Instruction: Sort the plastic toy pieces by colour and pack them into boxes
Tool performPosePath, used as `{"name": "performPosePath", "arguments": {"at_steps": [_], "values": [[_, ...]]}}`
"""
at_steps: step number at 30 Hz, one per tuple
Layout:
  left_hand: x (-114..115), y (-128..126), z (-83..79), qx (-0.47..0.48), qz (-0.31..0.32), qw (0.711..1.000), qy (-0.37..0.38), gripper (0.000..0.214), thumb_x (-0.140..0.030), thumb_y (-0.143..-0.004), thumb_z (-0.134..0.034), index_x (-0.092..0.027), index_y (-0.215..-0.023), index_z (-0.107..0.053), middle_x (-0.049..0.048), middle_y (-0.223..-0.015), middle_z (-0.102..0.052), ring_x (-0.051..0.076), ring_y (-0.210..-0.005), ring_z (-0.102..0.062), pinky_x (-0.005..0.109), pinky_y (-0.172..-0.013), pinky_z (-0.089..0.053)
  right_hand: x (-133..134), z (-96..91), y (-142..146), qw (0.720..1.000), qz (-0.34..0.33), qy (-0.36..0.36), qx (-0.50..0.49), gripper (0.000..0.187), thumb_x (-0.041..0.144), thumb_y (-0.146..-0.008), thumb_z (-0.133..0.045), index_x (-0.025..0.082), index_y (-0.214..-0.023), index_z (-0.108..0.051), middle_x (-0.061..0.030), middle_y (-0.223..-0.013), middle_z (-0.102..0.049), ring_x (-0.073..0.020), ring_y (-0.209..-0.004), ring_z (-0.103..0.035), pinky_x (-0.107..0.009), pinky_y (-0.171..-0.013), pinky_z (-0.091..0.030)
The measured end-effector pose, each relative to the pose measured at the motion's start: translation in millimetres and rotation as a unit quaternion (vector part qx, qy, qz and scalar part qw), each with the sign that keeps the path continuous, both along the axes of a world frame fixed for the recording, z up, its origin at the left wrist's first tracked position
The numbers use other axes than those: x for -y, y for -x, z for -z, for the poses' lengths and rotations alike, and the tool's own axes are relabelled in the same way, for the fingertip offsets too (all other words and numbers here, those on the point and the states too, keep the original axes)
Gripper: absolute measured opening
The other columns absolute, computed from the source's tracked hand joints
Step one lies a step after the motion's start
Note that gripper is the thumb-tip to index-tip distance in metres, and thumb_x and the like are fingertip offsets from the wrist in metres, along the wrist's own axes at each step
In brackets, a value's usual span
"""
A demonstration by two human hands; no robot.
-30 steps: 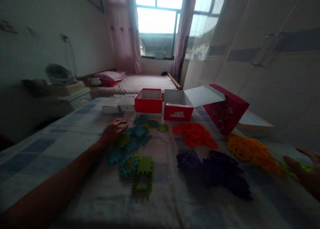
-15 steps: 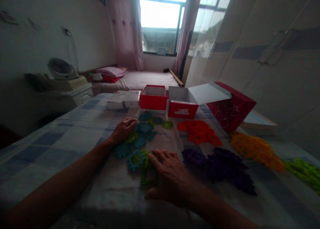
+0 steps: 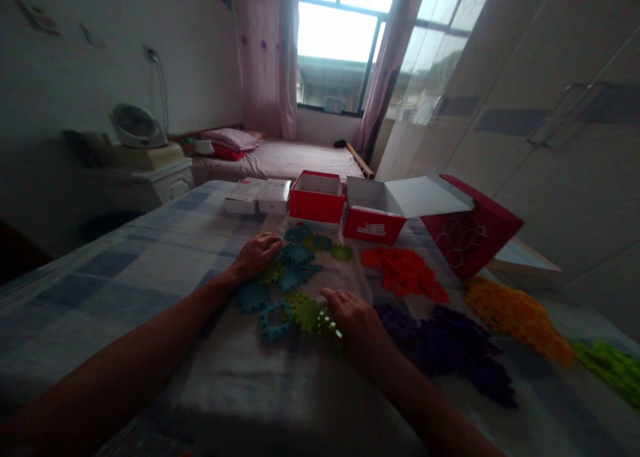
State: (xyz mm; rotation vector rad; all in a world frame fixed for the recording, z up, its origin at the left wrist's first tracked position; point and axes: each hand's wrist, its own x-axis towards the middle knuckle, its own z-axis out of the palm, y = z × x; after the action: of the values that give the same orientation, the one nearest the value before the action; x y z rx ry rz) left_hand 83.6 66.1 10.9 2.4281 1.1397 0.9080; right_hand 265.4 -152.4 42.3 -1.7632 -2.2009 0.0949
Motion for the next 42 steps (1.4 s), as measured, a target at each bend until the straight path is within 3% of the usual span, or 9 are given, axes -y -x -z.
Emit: {"name": "performPosePath", "arguments": {"at_steps": [5,9,12,14,19,26,31,37,42], "values": [[1,0,-1.3,-0.004,0.0,1.0,-0.003,0.036,-0.036,-0.086,-0.039,-0.016,-0.094,-0.068,0.0083,-0.1,-0.064,0.02,-0.099,-0.057,0.031,-0.092,-0.041,-5,-7.6,1,0.998,0.041,0.028,-0.047,0.035,0.009,-0.086,-0.034,0.018,-0.112,-0.053,-0.0092,-0.109,-0.06,-0.0176,-0.097,-0.059,-0.034,-0.085,-0.046],[-1,0,0.1,0.0,-0.002,1.0,-0.003,0.036,-0.037,-0.086,-0.039,-0.017,-0.093,-0.068,0.0079,-0.099,-0.065,0.02,-0.097,-0.058,0.032,-0.092,-0.042,11,-27.0,9,0.994,0.048,0.042,-0.094,0.03,0.03,-0.09,-0.041,0.023,-0.117,-0.05,-0.0069,-0.114,-0.056,-0.0172,-0.097,-0.059,-0.033,-0.083,-0.046],[-1,0,0.8,-0.001,0.001,1.0,0.0,0.035,-0.036,-0.086,-0.039,-0.018,-0.093,-0.068,0.0075,-0.1,-0.065,0.02,-0.099,-0.057,0.031,-0.093,-0.041,29,-29.9,20,0.996,0.021,0.069,-0.057,0.058,0.04,-0.074,-0.064,0.024,-0.126,-0.044,-0.0078,-0.123,-0.051,-0.0223,-0.106,-0.054,-0.036,-0.088,-0.045],[-1,-1,0.7,-0.004,0.001,1.0,-0.001,0.035,-0.037,-0.086,-0.039,-0.017,-0.093,-0.068,0.0079,-0.101,-0.065,0.02,-0.1,-0.056,0.032,-0.094,-0.04,36,-21.6,26,0.997,0.024,0.074,-0.015,0.067,0.036,-0.065,-0.071,0.023,-0.125,-0.045,-0.0085,-0.122,-0.051,-0.0255,-0.106,-0.052,-0.04,-0.089,-0.044],[0,0,-0.4,0.0,0.002,1.0,-0.001,0.034,-0.036,-0.086,-0.04,-0.018,-0.091,-0.068,0.007,-0.099,-0.065,0.02,-0.098,-0.057,0.032,-0.094,-0.041,34,1.3,32,0.995,0.035,0.088,0.001,0.033,0.019,-0.069,-0.059,0.02,-0.101,-0.055,-0.0052,-0.101,-0.057,-0.0199,-0.09,-0.055,-0.035,-0.079,-0.045],[0,-1,-0.3,0.003,0.002,1.0,-0.003,0.034,-0.036,-0.086,-0.04,-0.019,-0.088,-0.069,0.0071,-0.098,-0.065,0.019,-0.099,-0.057,0.032,-0.094,-0.041,36,-23.9,22,0.996,-0.01,0.084,-0.037,0.048,0.01,-0.065,-0.055,0.023,-0.112,-0.051,-0.0056,-0.106,-0.056,-0.0183,-0.095,-0.056,-0.03,-0.08,-0.046],[-1,-1,0.5,-0.001,-0.002,1.0,-0.002,0.033,-0.037,-0.086,-0.04,-0.02,-0.088,-0.069,0.0063,-0.099,-0.065,0.019,-0.099,-0.057,0.031,-0.095,-0.04,16,-34.1,13,0.997,-0.029,0.038,-0.053,0.054,0.008,-0.069,-0.053,0.023,-0.12,-0.047,-0.0076,-0.114,-0.054,-0.0192,-0.104,-0.053,-0.035,-0.089,-0.044],[0,-1,0.5,0.004,0.005,1.0,-0.003,0.035,-0.037,-0.087,-0.04,-0.019,-0.09,-0.069,0.0074,-0.099,-0.065,0.02,-0.098,-0.057,0.032,-0.093,-0.041,-23,-20.3,13,0.99,-0.082,0.1,-0.054,0.066,0.025,-0.071,-0.063,0.021,-0.133,-0.04,-0.0114,-0.134,-0.042,-0.0254,-0.124,-0.037,-0.045,-0.101,-0.032],[4,-3,-1.4,-0.003,-0.002,1.0,-0.006,0.034,-0.035,-0.087,-0.039,-0.018,-0.093,-0.068,0.0075,-0.102,-0.064,0.02,-0.1,-0.056,0.031,-0.094,-0.039,-34,-18.5,20,0.988,-0.041,0.143,-0.038,0.07,0.029,-0.064,-0.072,0.019,-0.128,-0.046,-0.0109,-0.118,-0.051,-0.0264,-0.11,-0.045,-0.044,-0.094,-0.036]]}}
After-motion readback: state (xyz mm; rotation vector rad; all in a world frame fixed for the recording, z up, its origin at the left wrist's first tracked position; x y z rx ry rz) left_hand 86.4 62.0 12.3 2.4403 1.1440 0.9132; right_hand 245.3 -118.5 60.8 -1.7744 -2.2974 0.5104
